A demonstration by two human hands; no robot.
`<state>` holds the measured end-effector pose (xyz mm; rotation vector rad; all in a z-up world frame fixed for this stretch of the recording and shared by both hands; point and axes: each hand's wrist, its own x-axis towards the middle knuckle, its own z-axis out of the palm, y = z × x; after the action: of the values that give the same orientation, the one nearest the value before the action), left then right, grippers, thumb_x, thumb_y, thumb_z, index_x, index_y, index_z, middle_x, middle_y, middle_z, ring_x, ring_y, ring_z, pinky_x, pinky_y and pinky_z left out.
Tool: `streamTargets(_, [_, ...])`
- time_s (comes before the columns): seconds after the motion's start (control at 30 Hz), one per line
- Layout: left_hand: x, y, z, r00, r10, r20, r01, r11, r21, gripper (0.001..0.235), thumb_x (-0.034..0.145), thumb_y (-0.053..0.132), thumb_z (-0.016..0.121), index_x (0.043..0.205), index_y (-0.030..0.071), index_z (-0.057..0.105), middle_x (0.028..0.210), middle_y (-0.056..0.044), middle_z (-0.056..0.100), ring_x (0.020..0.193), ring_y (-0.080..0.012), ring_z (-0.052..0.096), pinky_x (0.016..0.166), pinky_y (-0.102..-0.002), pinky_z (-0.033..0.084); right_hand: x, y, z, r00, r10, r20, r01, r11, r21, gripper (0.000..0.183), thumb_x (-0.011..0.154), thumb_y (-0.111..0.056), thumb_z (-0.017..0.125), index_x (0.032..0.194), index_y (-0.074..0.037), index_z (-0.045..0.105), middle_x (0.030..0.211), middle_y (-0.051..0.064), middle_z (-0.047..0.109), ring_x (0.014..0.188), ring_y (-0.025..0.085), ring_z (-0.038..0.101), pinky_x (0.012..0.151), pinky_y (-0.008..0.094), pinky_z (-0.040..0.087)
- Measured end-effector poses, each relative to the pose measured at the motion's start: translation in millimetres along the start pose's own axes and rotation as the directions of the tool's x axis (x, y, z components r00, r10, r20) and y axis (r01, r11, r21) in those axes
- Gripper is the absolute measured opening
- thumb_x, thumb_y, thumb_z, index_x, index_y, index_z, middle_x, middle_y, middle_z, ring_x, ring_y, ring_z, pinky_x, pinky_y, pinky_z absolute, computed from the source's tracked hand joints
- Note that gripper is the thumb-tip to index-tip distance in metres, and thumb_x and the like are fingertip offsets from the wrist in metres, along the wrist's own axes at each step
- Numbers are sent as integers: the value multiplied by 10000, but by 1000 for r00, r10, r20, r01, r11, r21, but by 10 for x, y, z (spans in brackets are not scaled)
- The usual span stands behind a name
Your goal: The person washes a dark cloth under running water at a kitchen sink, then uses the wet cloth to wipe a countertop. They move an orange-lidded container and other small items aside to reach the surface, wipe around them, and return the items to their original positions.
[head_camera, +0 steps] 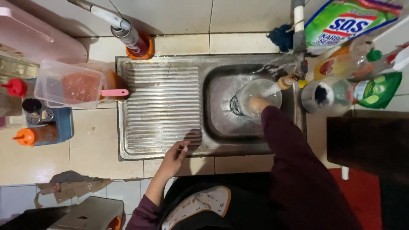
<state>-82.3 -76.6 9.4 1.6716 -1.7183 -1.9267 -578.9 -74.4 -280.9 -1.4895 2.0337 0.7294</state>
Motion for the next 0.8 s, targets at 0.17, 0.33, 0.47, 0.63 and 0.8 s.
streamTargets(0.17, [17,243,61,999,26,29,-26,1000,2,327,1036,234,528,1318,102,626,1244,-245,666,1223,-444,617,1043,-554,494,-205,-19,-74,999,-31,13,32,999,-30,374,999,-382,471,1096,-185,773,1154,63,737,1117,228,697,970,408,543])
streamTargets(0.33, [132,159,138,997,73,21,-73,997,-7,304,1032,235,547,1282,85,633,1211,-270,668,1198,-468,617,1017,-563,502,-283,-10,34,977,-83,195,73,996,58,471,937,-518,540,1182,-181,759,1259,64,727,1197,248,662,1088,424,475])
streamTargets(0.47, [205,177,205,997,61,52,-61,998,17,330,1034,260,545,1301,88,635,1211,-256,675,1207,-456,617,1017,-565,498,-229,-280,-134,936,-218,275,-42,708,705,511,1037,-341,455,1499,-128,506,1531,73,516,1395,262,488,1196,395,365])
streamTargets(0.63, [466,125,407,988,90,122,-91,996,5,320,1027,265,571,1301,120,651,1210,-210,689,1199,-397,634,1032,-516,493,-160,-313,352,960,-47,276,-227,444,867,760,928,-354,700,1562,-127,346,1514,146,499,1316,303,569,1096,469,454])
streamTargets(0.8, [763,718,833,971,145,188,-103,970,-219,437,1015,321,594,1339,28,600,1082,-192,679,952,-271,658,921,-458,535,-1793,-349,-1517,973,162,-167,86,416,905,581,801,-506,857,1247,-163,713,1168,76,735,1120,253,689,949,406,543])
